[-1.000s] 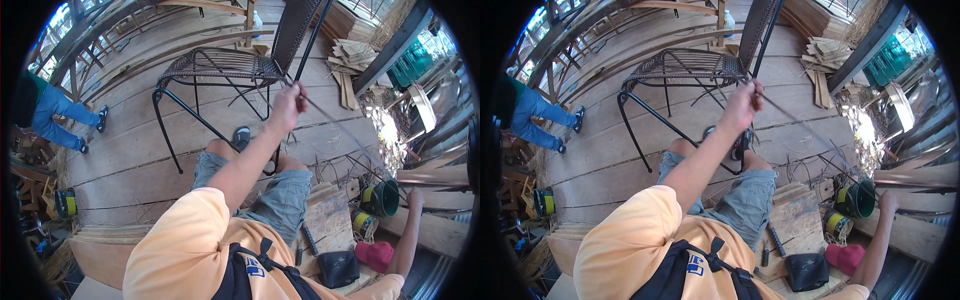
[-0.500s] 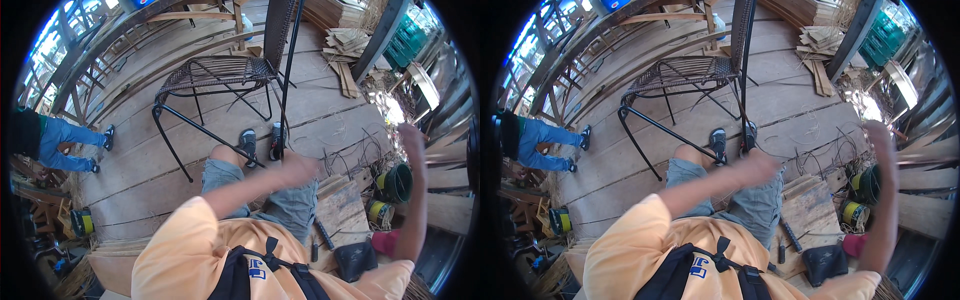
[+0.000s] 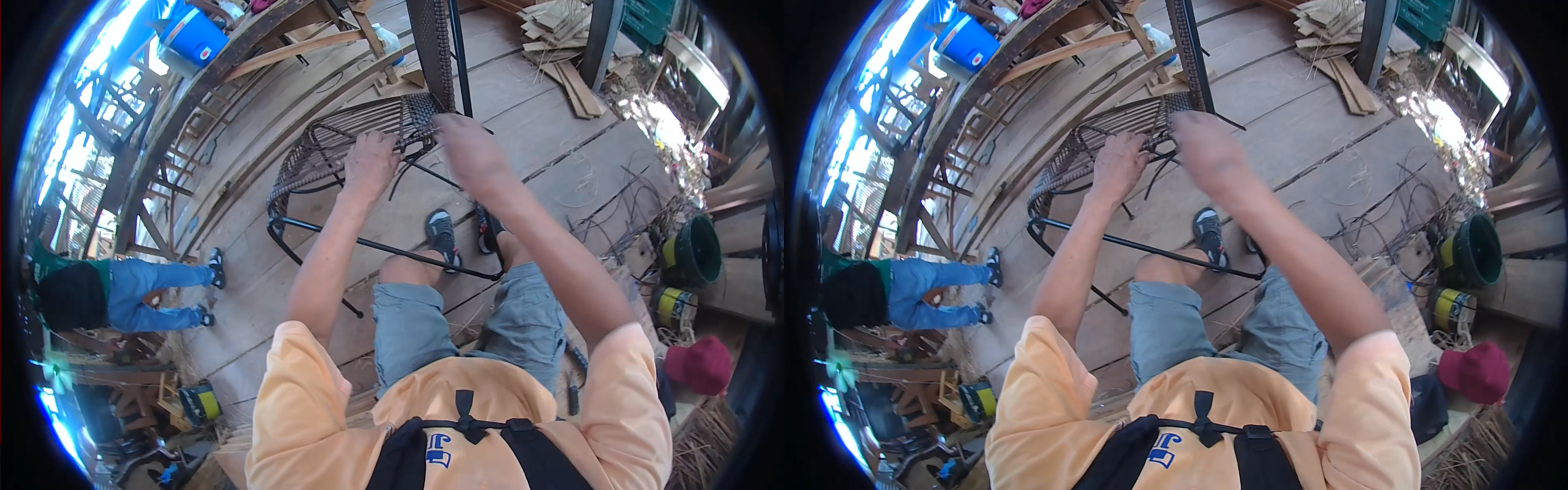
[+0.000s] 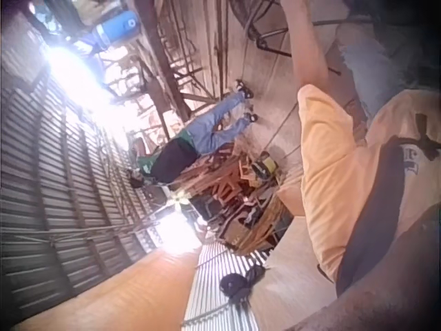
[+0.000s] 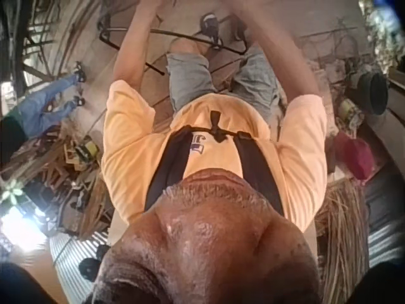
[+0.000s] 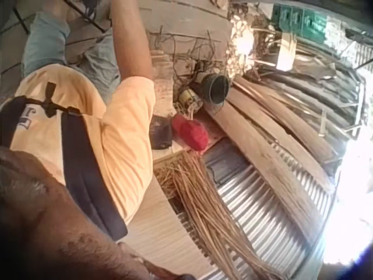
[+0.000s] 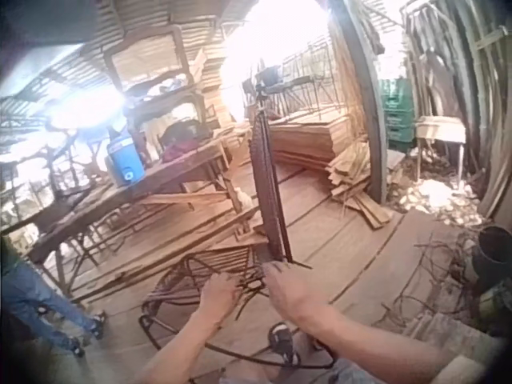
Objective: The person is weaving synthetic rattan strips onto a metal chair frame to form the seat and backrest.
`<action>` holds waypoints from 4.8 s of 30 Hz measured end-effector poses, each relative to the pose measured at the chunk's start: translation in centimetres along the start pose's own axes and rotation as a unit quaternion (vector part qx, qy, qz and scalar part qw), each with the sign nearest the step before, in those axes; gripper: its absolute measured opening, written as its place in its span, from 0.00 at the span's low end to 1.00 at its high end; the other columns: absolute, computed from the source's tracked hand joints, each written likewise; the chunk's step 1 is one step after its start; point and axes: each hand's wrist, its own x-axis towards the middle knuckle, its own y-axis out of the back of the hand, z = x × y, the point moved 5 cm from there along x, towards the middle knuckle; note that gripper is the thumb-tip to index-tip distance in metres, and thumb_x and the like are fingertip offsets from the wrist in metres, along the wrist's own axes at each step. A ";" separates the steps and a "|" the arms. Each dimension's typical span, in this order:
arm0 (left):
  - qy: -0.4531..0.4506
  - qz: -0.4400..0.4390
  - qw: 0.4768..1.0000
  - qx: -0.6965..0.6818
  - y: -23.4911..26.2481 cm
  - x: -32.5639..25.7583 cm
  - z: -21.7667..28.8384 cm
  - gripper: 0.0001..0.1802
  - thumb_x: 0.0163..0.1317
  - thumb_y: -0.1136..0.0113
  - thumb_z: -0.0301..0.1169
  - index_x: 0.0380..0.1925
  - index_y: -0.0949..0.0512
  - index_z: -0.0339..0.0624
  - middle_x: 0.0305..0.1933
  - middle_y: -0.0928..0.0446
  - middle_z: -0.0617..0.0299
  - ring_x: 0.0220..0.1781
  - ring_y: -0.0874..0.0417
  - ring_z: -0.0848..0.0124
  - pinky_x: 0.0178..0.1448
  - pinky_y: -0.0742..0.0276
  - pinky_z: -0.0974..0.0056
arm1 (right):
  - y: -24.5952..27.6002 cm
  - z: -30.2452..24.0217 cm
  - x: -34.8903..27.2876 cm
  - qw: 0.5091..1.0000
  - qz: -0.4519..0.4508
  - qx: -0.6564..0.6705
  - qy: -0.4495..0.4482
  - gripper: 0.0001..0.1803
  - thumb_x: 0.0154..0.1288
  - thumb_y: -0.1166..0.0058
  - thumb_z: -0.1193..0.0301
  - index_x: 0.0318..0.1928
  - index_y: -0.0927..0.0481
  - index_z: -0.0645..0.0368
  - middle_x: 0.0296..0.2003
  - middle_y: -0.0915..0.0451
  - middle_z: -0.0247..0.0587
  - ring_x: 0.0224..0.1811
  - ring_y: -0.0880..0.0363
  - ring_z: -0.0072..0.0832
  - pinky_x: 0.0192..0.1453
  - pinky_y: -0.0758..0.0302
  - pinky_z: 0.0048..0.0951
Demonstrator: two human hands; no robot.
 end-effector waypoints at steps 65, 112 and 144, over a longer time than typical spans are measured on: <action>0.065 -0.115 0.962 -0.239 -2.6 9.5 -2.6 0.19 0.60 0.49 0.40 0.38 0.22 0.33 0.41 0.23 0.48 0.40 0.21 0.56 0.46 0.26 0.58 | -21.9 14.2 -3.4 0.864 0.149 0.294 -0.381 0.18 0.67 0.64 0.66 0.30 0.26 0.67 0.27 0.25 0.60 0.34 0.26 0.56 0.37 0.30 0.43; -0.033 -0.085 0.996 0.003 -7.9 -0.6 -0.2 0.30 0.54 0.40 0.38 0.54 0.35 0.31 0.54 0.33 0.40 0.57 0.34 0.46 0.61 0.40 0.49 | -23.6 14.8 -2.5 0.889 0.117 0.169 -0.410 0.18 0.61 0.63 0.65 0.27 0.23 0.64 0.29 0.24 0.59 0.33 0.25 0.53 0.39 0.30 0.42; -0.053 -0.153 0.983 -0.091 -11.7 2.0 -3.0 0.17 0.64 0.52 0.44 0.36 0.25 0.40 0.33 0.23 0.46 0.38 0.23 0.47 0.40 0.27 0.52 | -24.6 11.3 -1.9 0.854 0.097 0.236 -0.453 0.17 0.65 0.61 0.66 0.31 0.22 0.65 0.34 0.22 0.59 0.42 0.24 0.53 0.45 0.26 0.43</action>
